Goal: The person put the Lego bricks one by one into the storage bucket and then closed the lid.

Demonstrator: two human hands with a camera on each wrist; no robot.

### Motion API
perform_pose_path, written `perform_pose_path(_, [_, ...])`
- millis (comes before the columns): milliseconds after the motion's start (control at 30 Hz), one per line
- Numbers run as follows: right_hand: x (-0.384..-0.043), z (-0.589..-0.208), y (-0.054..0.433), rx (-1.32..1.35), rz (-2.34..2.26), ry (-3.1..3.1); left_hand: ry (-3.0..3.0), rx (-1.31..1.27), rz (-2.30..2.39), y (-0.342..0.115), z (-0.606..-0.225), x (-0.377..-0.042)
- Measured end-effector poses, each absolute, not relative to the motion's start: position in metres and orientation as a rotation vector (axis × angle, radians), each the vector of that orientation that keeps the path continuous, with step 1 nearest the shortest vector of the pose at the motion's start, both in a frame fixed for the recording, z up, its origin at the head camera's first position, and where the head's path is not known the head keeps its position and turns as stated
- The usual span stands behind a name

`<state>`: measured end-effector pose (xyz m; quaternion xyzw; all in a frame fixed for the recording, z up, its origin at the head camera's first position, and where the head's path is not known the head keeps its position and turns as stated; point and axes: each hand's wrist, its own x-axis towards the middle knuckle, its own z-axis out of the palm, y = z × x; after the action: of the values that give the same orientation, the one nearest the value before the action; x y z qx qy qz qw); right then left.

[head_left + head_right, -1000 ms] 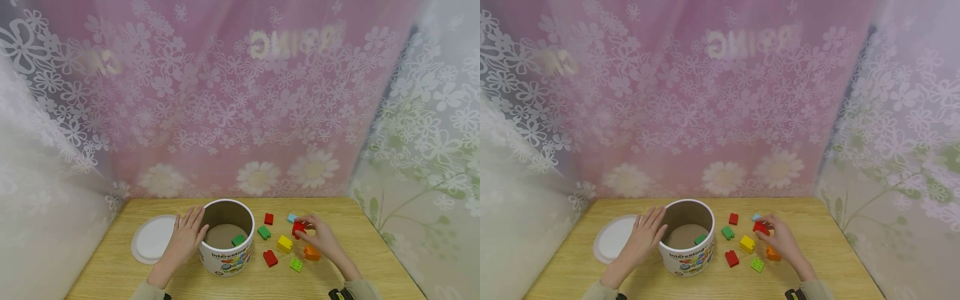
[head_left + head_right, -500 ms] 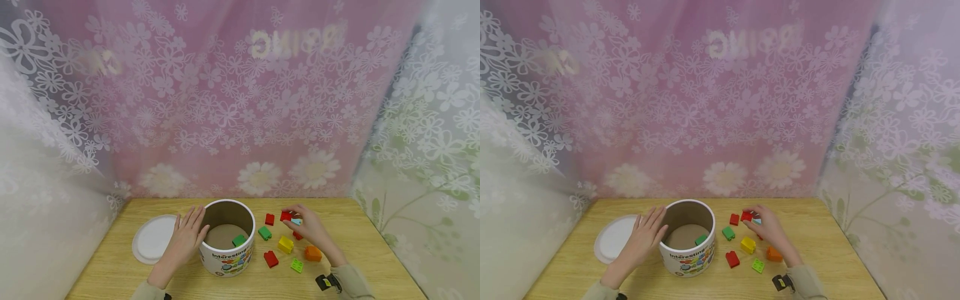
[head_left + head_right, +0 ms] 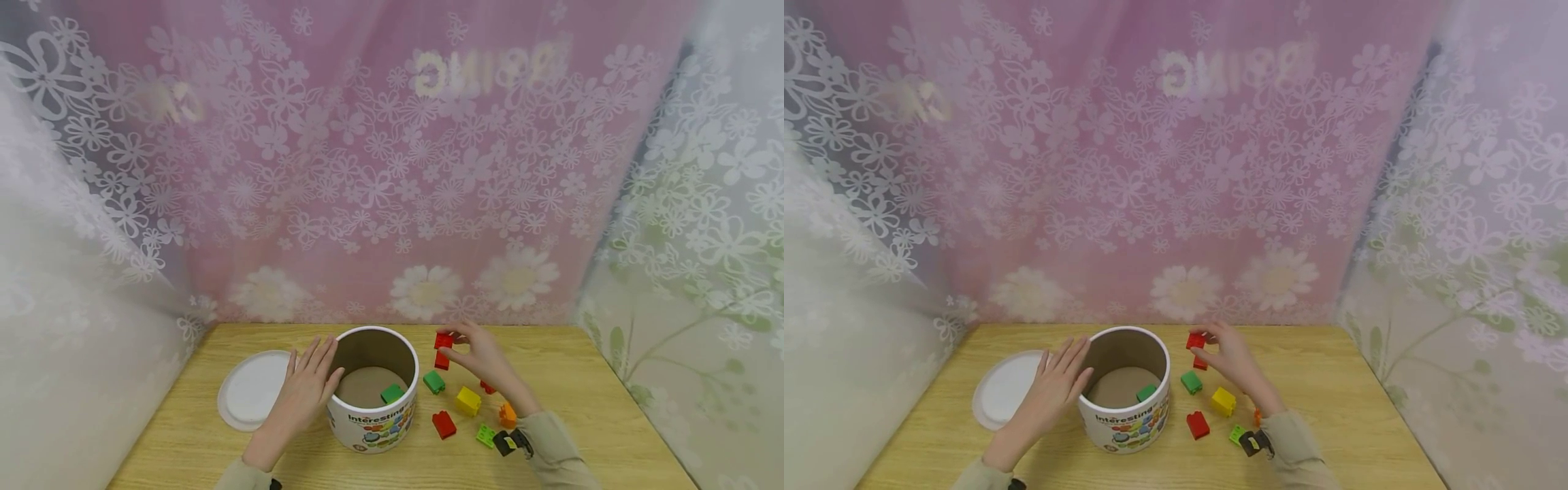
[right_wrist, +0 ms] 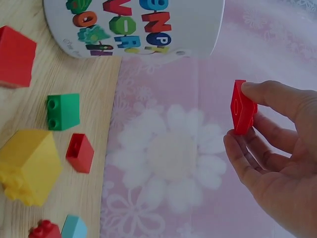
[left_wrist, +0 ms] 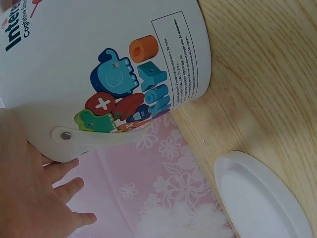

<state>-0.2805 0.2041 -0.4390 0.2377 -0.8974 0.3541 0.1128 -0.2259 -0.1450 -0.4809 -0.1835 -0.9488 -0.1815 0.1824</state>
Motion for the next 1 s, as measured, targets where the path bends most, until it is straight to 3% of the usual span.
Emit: perform_pose_path(1000, [-0.304, -0.437, 0.118, 0.996, 1.235, -2.568, -2.684, -0.522, -0.511, -0.146, -0.482, -0.227])
